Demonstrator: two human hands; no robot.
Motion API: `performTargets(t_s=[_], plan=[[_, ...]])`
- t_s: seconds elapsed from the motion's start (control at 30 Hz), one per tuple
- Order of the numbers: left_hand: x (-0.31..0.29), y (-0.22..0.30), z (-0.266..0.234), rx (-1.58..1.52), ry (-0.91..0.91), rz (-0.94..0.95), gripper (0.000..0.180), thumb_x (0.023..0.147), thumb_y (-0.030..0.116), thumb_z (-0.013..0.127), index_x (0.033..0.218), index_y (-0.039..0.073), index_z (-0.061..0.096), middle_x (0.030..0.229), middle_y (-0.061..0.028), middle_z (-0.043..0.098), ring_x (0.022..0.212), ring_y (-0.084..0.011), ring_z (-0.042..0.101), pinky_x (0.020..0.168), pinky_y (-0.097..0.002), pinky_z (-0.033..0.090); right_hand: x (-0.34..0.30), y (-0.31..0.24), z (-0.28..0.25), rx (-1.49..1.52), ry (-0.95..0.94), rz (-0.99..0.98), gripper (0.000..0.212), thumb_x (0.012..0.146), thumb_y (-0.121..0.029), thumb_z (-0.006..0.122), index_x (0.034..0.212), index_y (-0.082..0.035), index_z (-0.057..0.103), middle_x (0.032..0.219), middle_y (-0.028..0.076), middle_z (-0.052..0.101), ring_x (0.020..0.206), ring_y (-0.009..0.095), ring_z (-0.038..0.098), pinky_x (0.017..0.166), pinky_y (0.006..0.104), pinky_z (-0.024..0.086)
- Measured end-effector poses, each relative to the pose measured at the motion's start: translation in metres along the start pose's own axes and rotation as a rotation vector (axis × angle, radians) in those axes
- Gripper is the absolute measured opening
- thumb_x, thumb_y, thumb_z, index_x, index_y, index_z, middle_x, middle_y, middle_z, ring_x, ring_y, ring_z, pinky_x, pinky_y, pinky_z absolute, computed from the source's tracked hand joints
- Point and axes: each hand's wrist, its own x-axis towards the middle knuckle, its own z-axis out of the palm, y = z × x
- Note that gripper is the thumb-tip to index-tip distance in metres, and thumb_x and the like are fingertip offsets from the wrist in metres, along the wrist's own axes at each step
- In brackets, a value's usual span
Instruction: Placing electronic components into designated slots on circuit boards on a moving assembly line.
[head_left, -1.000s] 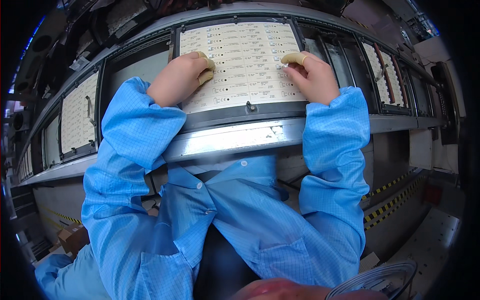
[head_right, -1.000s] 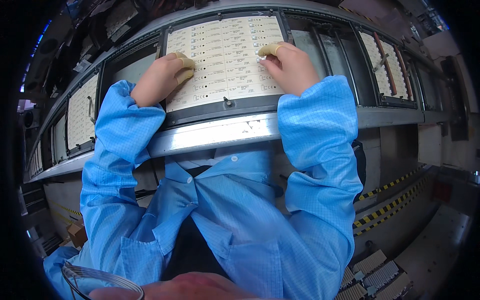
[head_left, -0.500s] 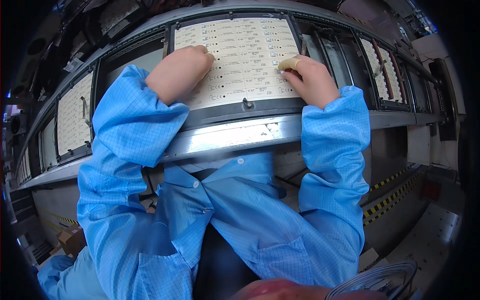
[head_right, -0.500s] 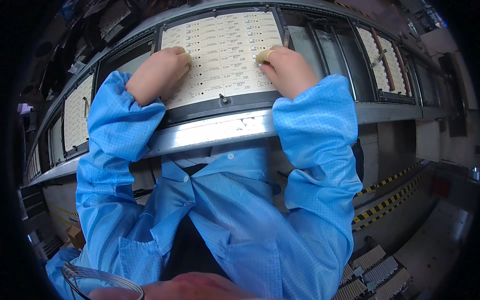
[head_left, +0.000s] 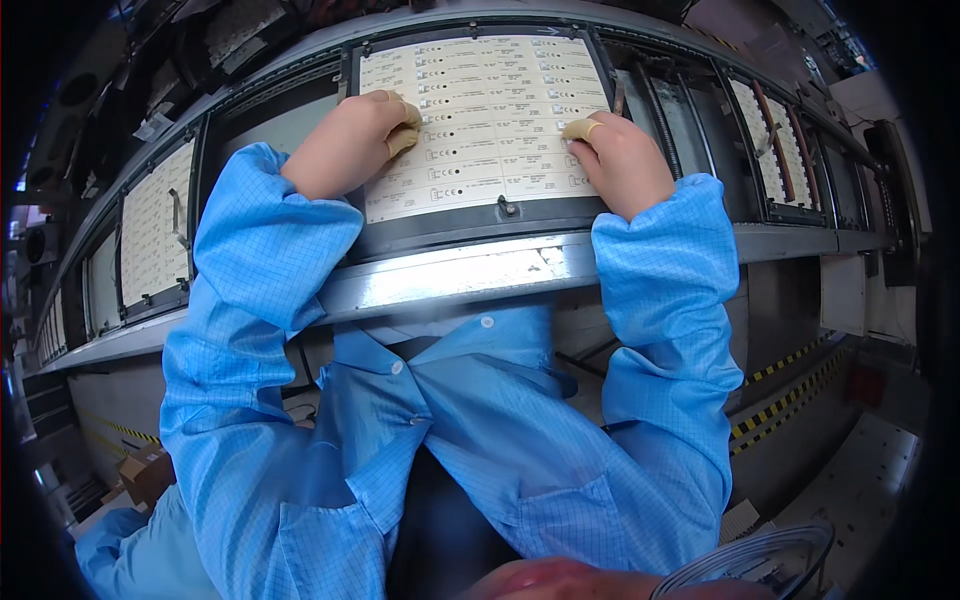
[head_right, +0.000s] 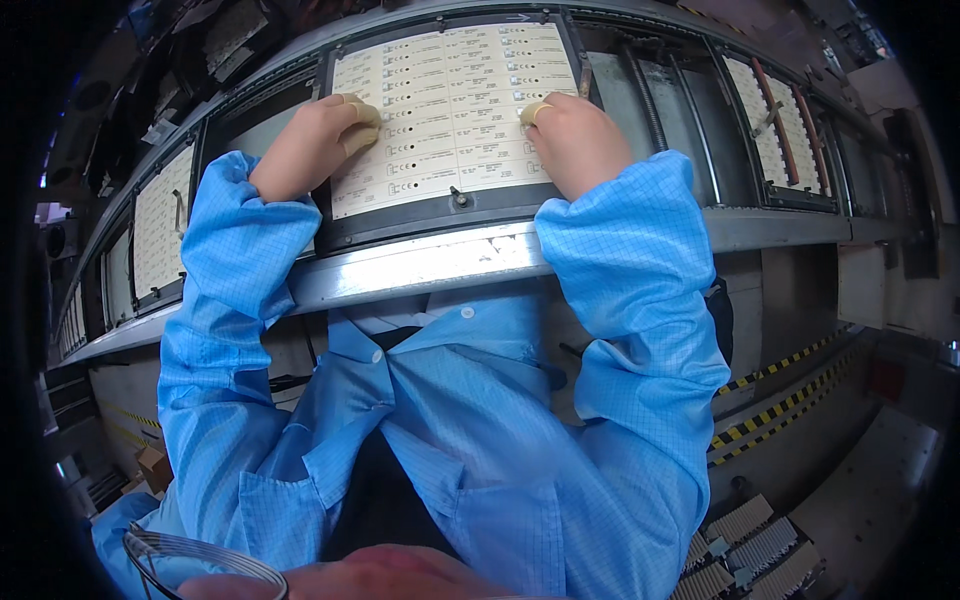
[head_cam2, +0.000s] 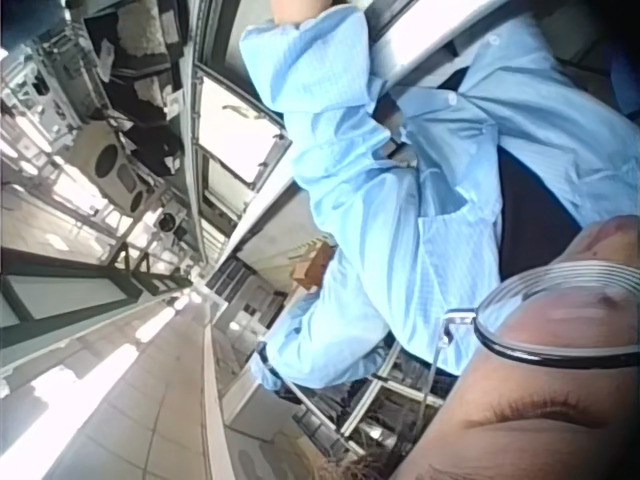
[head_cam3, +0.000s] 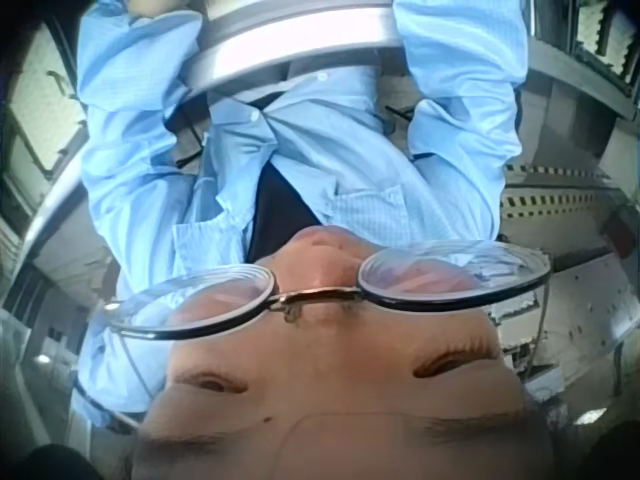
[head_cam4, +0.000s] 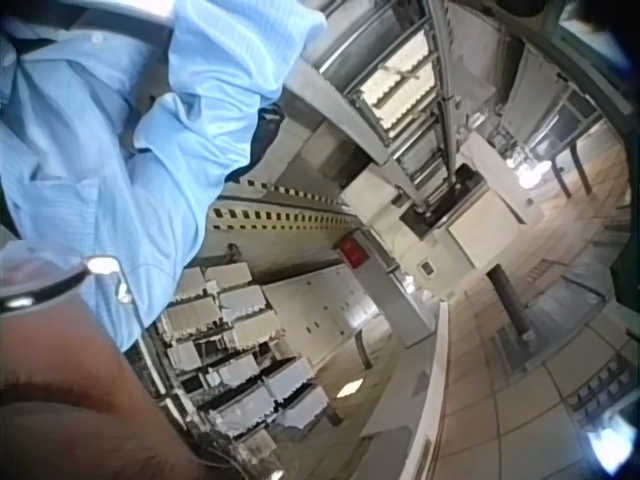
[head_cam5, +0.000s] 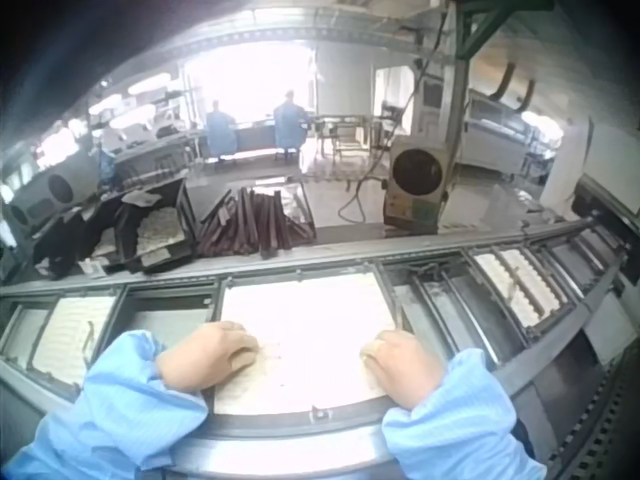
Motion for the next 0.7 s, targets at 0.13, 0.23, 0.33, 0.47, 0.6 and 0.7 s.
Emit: performTargets(t_s=[0.13, 0.23, 0.33, 0.47, 0.6, 0.7], plan=[[-0.002, -0.003, 0.005, -0.042, 0.032, -0.001, 0.019, 0.080, 0.013, 0.058, 0.095, 0.001, 0.061, 0.088, -0.0158, 0.059, 0.081, -0.0301, 0.058, 0.075, -0.0338, 0.048, 0.000, 0.000, 0.000, -0.019, -0.009, 0.000, 0.015, 0.080, -0.012, 0.058, 0.090, -0.002, 0.062, 0.087, 0.012, 0.059, 0.084, 0.029, 0.057, 0.076, 0.0351, 0.046], [-0.001, 0.003, 0.008, -0.050, 0.034, 0.013, 0.020, 0.080, 0.014, 0.058, 0.095, 0.001, 0.062, 0.088, -0.0156, 0.059, 0.081, -0.0298, 0.058, 0.075, -0.0338, 0.048, -0.001, 0.001, 0.001, -0.047, 0.002, -0.045, 0.014, 0.080, -0.012, 0.058, 0.090, -0.002, 0.062, 0.087, 0.011, 0.059, 0.084, 0.029, 0.057, 0.076, 0.0350, 0.046], [-0.001, 0.000, 0.011, -0.027, 0.051, 0.045, 0.020, 0.081, 0.014, 0.058, 0.095, 0.001, 0.062, 0.087, -0.0153, 0.059, 0.080, -0.0297, 0.058, 0.074, -0.0341, 0.048, -0.003, 0.000, 0.002, -0.025, 0.007, -0.029, 0.014, 0.080, -0.011, 0.057, 0.090, -0.002, 0.062, 0.087, 0.010, 0.059, 0.085, 0.028, 0.057, 0.076, 0.0346, 0.046], [0.002, 0.007, 0.011, 0.073, 0.031, 0.069, 0.017, 0.079, 0.011, 0.057, 0.092, 0.000, 0.061, 0.086, -0.0155, 0.058, 0.081, -0.0307, 0.058, 0.075, -0.0345, 0.048, -0.003, -0.001, 0.004, -0.071, 0.030, -0.051, 0.013, 0.080, -0.010, 0.057, 0.089, -0.002, 0.062, 0.088, 0.010, 0.059, 0.085, 0.027, 0.057, 0.076, 0.0344, 0.047], [0.008, 0.013, 0.008, 0.183, -0.036, 0.093, 0.013, 0.075, 0.004, 0.057, 0.086, -0.001, 0.060, 0.085, -0.0167, 0.058, 0.081, -0.0319, 0.058, 0.075, -0.0348, 0.048, -0.003, 0.002, 0.008, -0.144, 0.055, -0.110, 0.012, 0.079, -0.010, 0.057, 0.087, -0.003, 0.063, 0.085, 0.009, 0.058, 0.084, 0.027, 0.057, 0.074, 0.0353, 0.047], [0.010, 0.019, 0.007, 0.293, -0.076, 0.101, 0.010, 0.071, 0.001, 0.055, 0.080, -0.002, 0.058, 0.084, -0.0178, 0.057, 0.081, -0.0327, 0.058, 0.074, -0.0357, 0.049, 0.001, -0.001, 0.005, -0.226, 0.007, -0.162, 0.012, 0.079, -0.012, 0.058, 0.086, -0.004, 0.063, 0.083, 0.010, 0.058, 0.082, 0.027, 0.057, 0.072, 0.0359, 0.048]])
